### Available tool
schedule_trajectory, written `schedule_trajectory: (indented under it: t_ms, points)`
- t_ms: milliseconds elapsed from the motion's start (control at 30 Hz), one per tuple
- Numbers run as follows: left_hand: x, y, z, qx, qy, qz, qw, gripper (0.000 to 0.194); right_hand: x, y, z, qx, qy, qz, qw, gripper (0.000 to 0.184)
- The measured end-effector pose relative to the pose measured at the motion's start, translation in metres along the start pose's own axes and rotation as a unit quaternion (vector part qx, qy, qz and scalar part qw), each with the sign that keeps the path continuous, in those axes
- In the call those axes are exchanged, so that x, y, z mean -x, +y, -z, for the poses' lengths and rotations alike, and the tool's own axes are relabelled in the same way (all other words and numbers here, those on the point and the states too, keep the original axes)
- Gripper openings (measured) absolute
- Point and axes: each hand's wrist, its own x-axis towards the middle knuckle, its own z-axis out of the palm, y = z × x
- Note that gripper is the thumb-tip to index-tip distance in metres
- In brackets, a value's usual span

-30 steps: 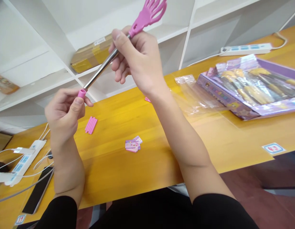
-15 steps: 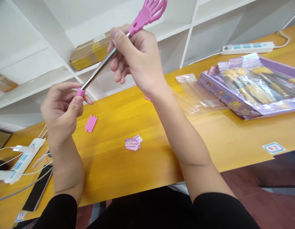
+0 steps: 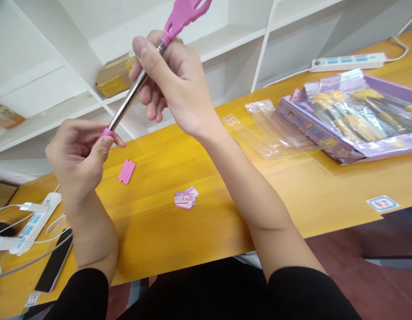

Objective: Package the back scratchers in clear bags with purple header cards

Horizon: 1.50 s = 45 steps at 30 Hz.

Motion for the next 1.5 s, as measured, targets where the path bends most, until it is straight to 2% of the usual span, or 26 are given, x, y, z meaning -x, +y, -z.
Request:
schedule_trajectory:
  t_ms: [133,200,267,367,500,633,800,933,1067,1300,1500]
  points:
    - [-0.003,-0.005,0.009,-0.032,-0.003,0.0,0.999,0.015,-0.009,0.001,0.016,0.011,-0.038,-0.008,0.999,0.056]
    - [-0.004,-0.009,0.017,-0.054,0.004,-0.002,0.999,0.016,-0.017,0.001,0.028,0.002,-0.044,-0.021,0.999,0.045]
    - [-0.005,-0.012,0.024,-0.073,0.015,-0.003,0.997,0.019,-0.022,0.001,0.038,0.006,-0.013,-0.023,1.0,0.027]
    - [-0.005,-0.016,0.031,-0.084,0.012,0.01,0.996,0.022,-0.025,-0.001,0.046,0.064,0.018,-0.034,0.997,0.012]
    - [-0.004,-0.018,0.034,-0.121,-0.011,0.021,0.992,0.022,-0.021,-0.004,0.048,0.16,-0.008,-0.063,0.985,0.007]
    - [-0.003,-0.016,0.036,-0.147,-0.023,0.022,0.989,0.018,-0.021,-0.001,0.051,0.226,-0.016,-0.055,0.973,0.01]
    - [-0.001,-0.013,0.04,-0.167,-0.017,0.012,0.986,0.015,-0.019,0.011,0.055,0.335,-0.001,-0.002,0.942,0.033]
    - [-0.001,-0.011,0.039,-0.178,-0.035,0.019,0.983,0.012,-0.016,0.018,0.057,0.338,-0.001,0.018,0.941,0.037]
    - [-0.001,-0.014,0.032,-0.166,-0.038,0.0,0.985,0.009,-0.015,0.015,0.056,0.363,-0.008,0.007,0.932,0.039]
    - [-0.003,-0.01,0.021,-0.196,-0.048,-0.01,0.979,0.009,-0.019,0.009,0.052,0.51,-0.031,-0.021,0.86,0.038]
    - [-0.001,-0.002,0.009,-0.242,-0.052,-0.033,0.968,0.003,-0.009,0.009,0.03,0.572,-0.09,-0.047,0.814,0.043]
